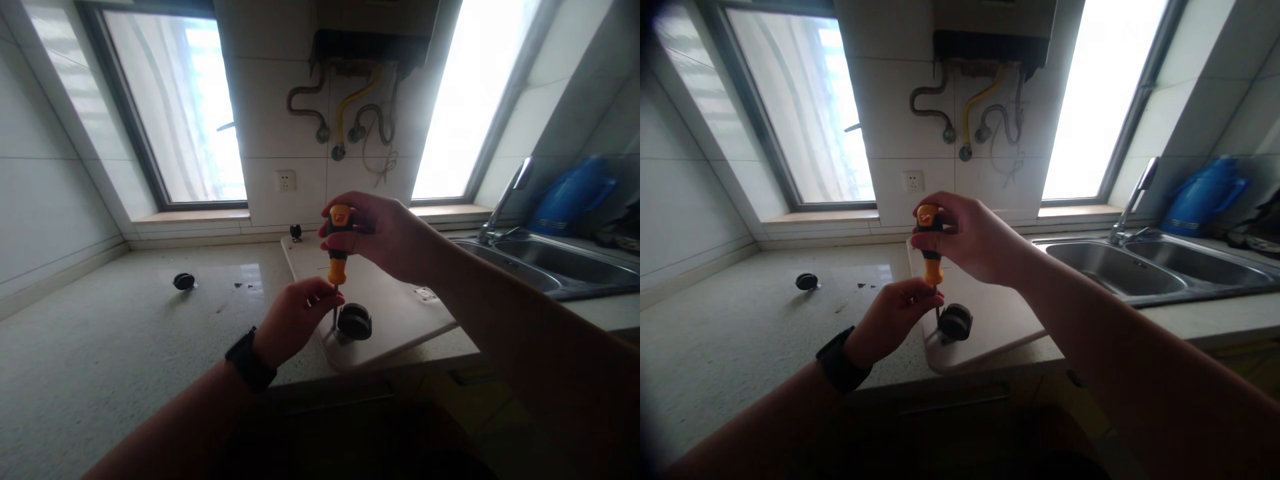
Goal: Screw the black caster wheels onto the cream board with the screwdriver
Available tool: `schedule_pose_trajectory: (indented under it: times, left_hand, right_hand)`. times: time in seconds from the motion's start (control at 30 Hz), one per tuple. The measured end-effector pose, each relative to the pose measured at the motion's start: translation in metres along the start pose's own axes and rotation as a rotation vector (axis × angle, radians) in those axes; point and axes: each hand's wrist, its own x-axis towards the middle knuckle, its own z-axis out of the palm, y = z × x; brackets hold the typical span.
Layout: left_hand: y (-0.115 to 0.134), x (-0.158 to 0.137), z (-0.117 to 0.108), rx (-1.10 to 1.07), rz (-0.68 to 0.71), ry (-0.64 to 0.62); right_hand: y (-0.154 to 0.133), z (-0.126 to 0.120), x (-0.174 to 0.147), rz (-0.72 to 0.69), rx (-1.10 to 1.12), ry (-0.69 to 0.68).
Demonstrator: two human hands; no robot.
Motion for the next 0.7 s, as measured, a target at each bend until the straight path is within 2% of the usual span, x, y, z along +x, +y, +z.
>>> schedule_pose_trajectory:
  times: [0.2,0.4,0.6,0.7]
  left_hand:
    - [0.002,-0.002,-0.001,0.062,-0.019,-0.018]
    - [0.005,-0.004,0.002,0.113,-0.039,-0.007]
    - [0.005,-0.005,0.001,0.166,-0.043,0.067]
    - [0.008,-0.009,0.003,0.265,-0.054,0.078]
  right_hand:
    - [0.001,0.002,-0.003,-0.04,-0.133,0.059]
    - [0.004,0.007,0.003,-0.074,-0.061,0.081]
    - [-0.006,0.002,0.018,-0.165,0.034,0.222]
    - [-0.012,-0.008,0.008,-0.184,-0.023,0.385]
